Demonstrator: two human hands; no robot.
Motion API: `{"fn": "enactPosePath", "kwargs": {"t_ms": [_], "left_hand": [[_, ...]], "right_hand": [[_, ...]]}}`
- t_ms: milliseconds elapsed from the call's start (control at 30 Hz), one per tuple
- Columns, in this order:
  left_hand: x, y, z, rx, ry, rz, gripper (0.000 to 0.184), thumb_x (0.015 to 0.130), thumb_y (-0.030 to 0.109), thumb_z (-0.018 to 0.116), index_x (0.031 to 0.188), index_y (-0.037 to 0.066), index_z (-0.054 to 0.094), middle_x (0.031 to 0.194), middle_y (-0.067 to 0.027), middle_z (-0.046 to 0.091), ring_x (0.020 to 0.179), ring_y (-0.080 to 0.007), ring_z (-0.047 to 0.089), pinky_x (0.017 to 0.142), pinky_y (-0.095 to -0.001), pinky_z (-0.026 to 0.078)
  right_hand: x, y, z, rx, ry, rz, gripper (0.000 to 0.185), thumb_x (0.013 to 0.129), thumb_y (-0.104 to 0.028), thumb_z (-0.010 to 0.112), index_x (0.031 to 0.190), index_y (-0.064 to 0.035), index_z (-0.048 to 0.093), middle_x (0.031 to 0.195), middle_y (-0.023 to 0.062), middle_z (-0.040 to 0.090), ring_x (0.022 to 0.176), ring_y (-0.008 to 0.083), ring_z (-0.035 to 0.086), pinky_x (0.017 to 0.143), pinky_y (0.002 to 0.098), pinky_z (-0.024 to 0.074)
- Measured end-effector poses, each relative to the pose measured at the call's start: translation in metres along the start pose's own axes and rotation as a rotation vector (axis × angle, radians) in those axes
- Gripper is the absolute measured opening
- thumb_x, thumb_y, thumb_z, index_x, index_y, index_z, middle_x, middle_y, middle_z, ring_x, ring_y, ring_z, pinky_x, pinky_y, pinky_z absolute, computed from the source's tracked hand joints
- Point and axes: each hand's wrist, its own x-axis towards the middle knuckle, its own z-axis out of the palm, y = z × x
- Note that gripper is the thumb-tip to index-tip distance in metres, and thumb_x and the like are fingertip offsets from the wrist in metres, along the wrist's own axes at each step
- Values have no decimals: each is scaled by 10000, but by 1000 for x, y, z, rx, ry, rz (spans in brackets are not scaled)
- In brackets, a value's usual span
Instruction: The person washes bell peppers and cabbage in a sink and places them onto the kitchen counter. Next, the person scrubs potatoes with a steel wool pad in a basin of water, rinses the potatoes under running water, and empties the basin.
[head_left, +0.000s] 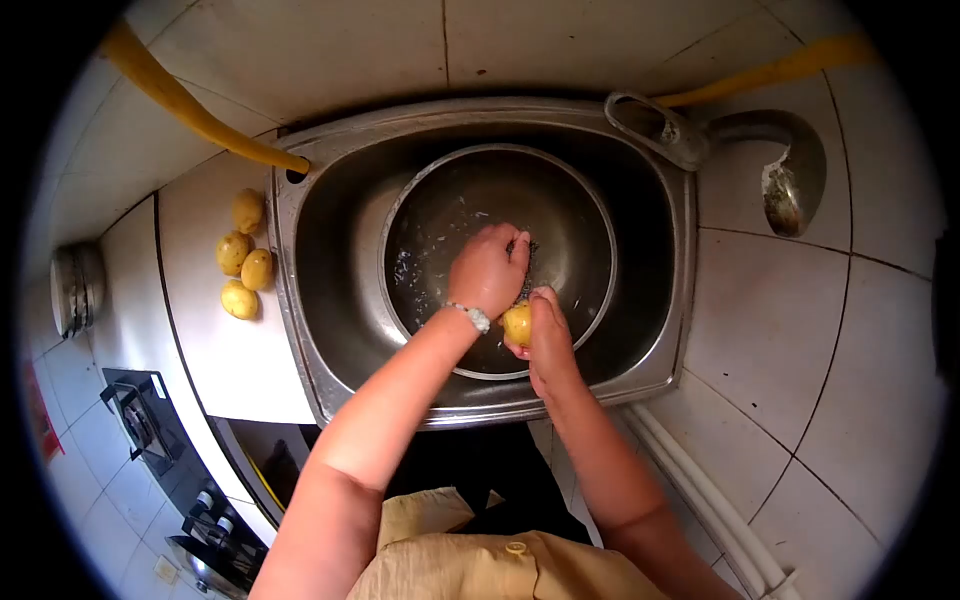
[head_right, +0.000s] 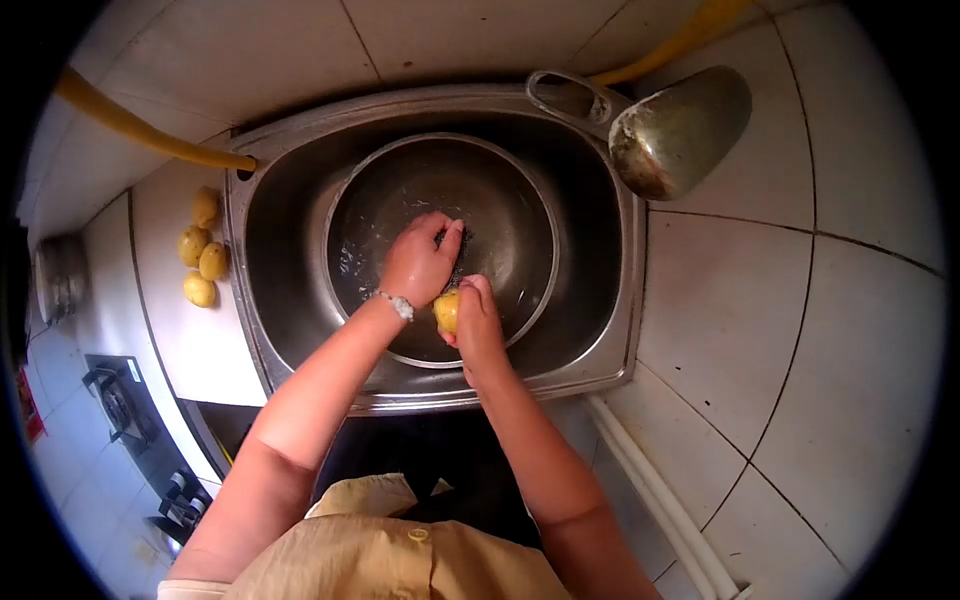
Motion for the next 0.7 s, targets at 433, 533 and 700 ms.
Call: {"fn": "enactPosePath", "kwargs": {"t_ms": [433, 533, 700], "left_hand": [[-50, 16, -21, -211, 108, 134, 147, 830, 200, 598, 857, 62, 641, 905, -153, 591, 929, -352, 555, 817, -430, 450], [-39, 30, -14, -30, 88, 179, 136, 819, 198, 619, 804, 63, 635, 886, -140, 590, 903, -346, 549, 784, -421, 455], [-8, 26, -11, -105, -6, -54, 137, 821, 207, 618, 794, 74, 638, 867, -135, 583, 869, -349, 545, 714, -433, 464]], "right_hand": [[32, 25, -13, 349, 53, 57, 288, 932, -341, 483, 1094, -111, 541, 972, 55, 569, 857, 156, 547, 717, 286, 440], [16, 23, 0, 378, 7, 43, 254, 950, -338, 434, 1027, -111, 518, 845, 43, 570, 673, 104, 525, 542, 241, 416], [-4, 8, 10, 234, 1, 161, 231, 953, -275, 398, 879, -79, 497, 634, 39, 506, 427, 69, 377, 363, 205, 270]]}}
